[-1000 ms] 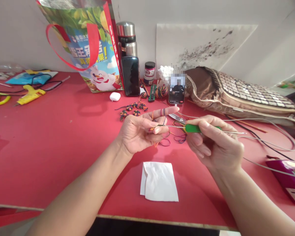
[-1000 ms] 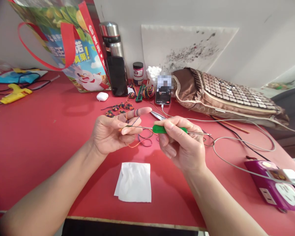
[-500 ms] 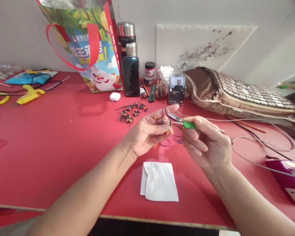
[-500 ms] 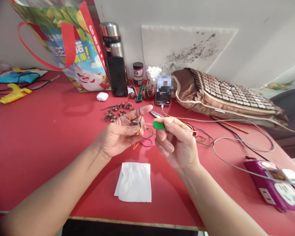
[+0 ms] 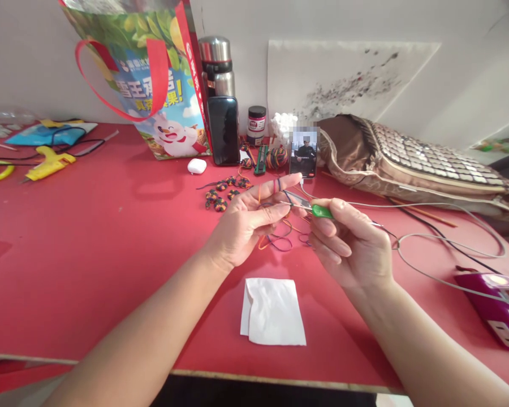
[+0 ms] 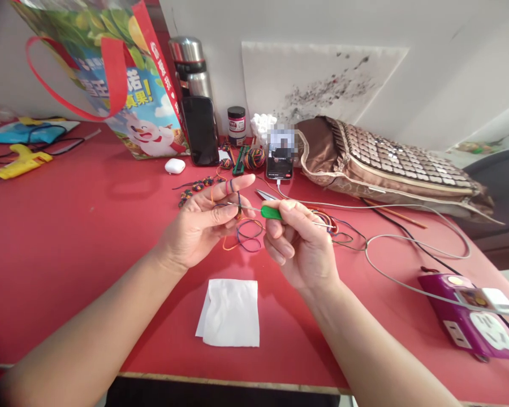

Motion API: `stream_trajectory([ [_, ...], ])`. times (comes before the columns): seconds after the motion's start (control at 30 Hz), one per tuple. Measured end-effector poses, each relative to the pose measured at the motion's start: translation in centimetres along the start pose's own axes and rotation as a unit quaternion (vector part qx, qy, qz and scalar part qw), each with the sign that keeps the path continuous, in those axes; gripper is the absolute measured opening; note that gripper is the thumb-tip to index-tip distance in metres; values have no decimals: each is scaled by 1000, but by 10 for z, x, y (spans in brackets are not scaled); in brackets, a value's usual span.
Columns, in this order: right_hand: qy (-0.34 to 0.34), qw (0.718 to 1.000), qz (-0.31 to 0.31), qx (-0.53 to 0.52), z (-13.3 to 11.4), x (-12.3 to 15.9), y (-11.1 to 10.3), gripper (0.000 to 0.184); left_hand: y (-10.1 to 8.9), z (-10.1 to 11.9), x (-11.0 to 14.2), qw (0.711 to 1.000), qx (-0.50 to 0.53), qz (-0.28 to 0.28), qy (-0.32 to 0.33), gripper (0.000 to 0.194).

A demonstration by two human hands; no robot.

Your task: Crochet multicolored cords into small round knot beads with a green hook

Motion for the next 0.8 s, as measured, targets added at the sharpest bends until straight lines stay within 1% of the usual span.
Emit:
stream_trajectory([
  [0.07, -7, 1000, 8, -1, 0, -1, -1, 14, 1, 0, 0, 1000, 2, 1, 1, 36],
  [0.17, -12, 1000, 21, -3, 1, -1, -1, 13, -3, 1, 0, 1000, 11, 26, -5, 34],
  [0.27, -10, 1000, 21, 7, 3, -1, -1, 13, -7, -1, -3, 999, 23, 48, -10, 40],
  [0.33, -17, 1000, 21, 13, 2, 0, -1, 12, -7, -3, -5, 998, 37, 44, -8, 43],
  [0.43, -30, 999, 29, 11, -1, 0, -3, 13, -3, -6, -4, 998, 45, 39, -2, 43],
  [0.57, -34, 999, 40, -1, -2, 0, -4, 15, -3, -8, -1, 998, 24, 61, 25, 42],
  [0.7, -22, 998, 49, -22, 2, -2, -5, 18, -5, -3, -2, 996, -4, 68, 64, 43],
  [0.8, -16, 998, 49, -33, 4, -3, -5, 18, -8, 0, -2, 994, -19, 75, 77, 41],
])
Point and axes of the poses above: each hand's wrist, its own x-axis away from the middle knuckle, its own y-axis out of the palm, z = x × y, the point moved 9 cm from there along -x, towards the middle knuckle, and after that the axes turned 10 degrees about z, right-handed, at the moved point
